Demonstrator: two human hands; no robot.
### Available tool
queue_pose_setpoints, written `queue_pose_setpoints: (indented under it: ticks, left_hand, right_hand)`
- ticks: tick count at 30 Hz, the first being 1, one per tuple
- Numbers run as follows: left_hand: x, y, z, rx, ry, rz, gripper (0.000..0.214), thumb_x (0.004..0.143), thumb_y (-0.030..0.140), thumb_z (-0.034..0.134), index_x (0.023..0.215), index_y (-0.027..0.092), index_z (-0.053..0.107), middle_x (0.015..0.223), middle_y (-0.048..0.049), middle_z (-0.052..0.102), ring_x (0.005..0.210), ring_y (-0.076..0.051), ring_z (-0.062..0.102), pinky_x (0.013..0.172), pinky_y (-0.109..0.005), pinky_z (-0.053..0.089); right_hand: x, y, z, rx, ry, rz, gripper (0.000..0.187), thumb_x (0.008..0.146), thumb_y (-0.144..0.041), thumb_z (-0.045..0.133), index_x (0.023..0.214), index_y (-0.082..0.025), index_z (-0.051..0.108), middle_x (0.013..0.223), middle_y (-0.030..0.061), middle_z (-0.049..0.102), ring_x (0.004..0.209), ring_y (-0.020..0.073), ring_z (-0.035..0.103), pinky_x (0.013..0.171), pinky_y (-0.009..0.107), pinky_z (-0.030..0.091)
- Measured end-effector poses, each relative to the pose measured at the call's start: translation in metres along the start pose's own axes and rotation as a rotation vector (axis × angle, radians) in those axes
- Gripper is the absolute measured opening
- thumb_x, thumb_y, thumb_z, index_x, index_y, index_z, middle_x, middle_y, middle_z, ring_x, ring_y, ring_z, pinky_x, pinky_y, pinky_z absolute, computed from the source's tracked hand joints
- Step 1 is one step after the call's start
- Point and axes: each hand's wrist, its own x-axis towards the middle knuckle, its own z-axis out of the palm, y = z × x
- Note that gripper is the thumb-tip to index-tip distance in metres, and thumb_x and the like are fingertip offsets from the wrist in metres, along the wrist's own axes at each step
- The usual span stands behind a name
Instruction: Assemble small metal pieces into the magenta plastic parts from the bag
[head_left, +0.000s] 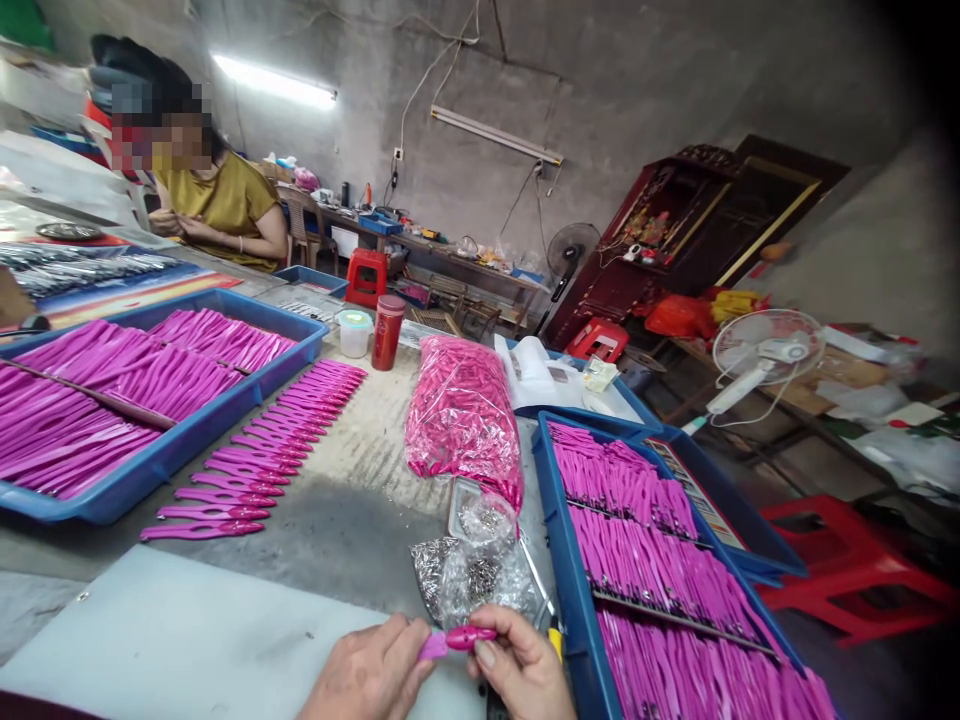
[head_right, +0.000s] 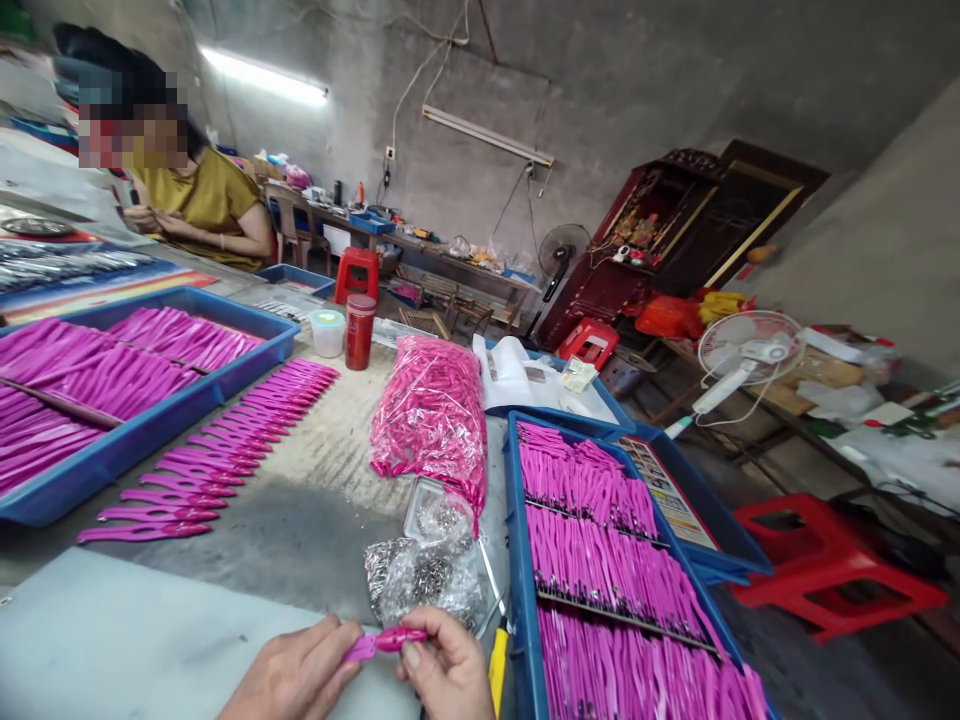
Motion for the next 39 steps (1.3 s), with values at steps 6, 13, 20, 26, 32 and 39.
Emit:
queue_pose_setpoints:
  ticks: [6,13,20,26,32,39]
  left_hand:
    - [0.001,0.000,-0.002,-0.007,-0.029,0.020,0.023,0.093,0.023,0.026,0.083,0.021,0.047,0.058,0.0033,0.049,0.041,-0.011,0.048,0.039,-0.020,0.036]
    - [0.001,0.002,-0.003,-0.036,-0.074,-0.002,0.025,0.093,0.024,0.026,0.080,0.020,0.047,0.058,0.0031,0.049,0.041,-0.010,0.048,0.039,-0.019,0.036]
    - [0.006,0.004,-0.008,-0.101,-0.051,-0.036,0.031,0.094,0.027,0.023,0.075,0.021,0.047,0.056,0.0035,0.050,0.039,-0.009,0.048,0.038,-0.017,0.037]
    - [0.007,0.004,-0.017,-0.139,-0.216,-0.069,0.021,0.092,0.023,0.031,0.081,0.020,0.050,0.062,0.0017,0.054,0.047,-0.011,0.054,0.045,-0.018,0.042]
    - [0.012,0.005,-0.021,-0.161,-0.201,-0.058,0.030,0.093,0.027,0.027,0.075,0.019,0.049,0.059,0.0015,0.053,0.046,-0.011,0.053,0.044,-0.018,0.041]
    - [0.014,0.004,-0.024,-0.247,-0.232,-0.077,0.034,0.094,0.031,0.026,0.073,0.020,0.050,0.059,0.0011,0.055,0.048,-0.010,0.054,0.046,-0.017,0.042]
  right_hand:
    - [-0.002,-0.004,-0.004,-0.059,-0.010,0.011,0.035,0.055,-0.051,0.074,0.069,-0.020,0.067,0.059,0.0036,0.067,0.048,0.0158,0.057,0.051,0.029,0.047]
    - [-0.004,0.001,-0.003,-0.046,-0.003,0.007,0.033,0.055,-0.050,0.074,0.068,-0.021,0.068,0.054,0.0014,0.064,0.049,0.0152,0.056,0.051,0.027,0.048]
    - [-0.008,0.000,0.002,-0.070,0.035,-0.077,0.031,0.056,-0.051,0.073,0.067,-0.023,0.071,0.059,0.0012,0.063,0.048,0.0140,0.056,0.048,0.025,0.046]
    - [-0.008,0.007,0.001,-0.052,0.036,-0.048,0.031,0.059,-0.051,0.072,0.071,-0.023,0.071,0.051,0.0011,0.063,0.048,0.0151,0.056,0.049,0.025,0.047]
    - [-0.009,0.017,-0.003,-0.076,0.032,-0.113,0.026,0.062,-0.049,0.071,0.074,-0.025,0.071,0.055,0.0007,0.066,0.048,0.0132,0.058,0.050,0.023,0.047]
    - [-0.011,0.010,0.000,-0.113,0.028,-0.214,0.020,0.064,-0.044,0.071,0.074,-0.027,0.072,0.062,0.0010,0.067,0.047,0.0129,0.060,0.048,0.022,0.048]
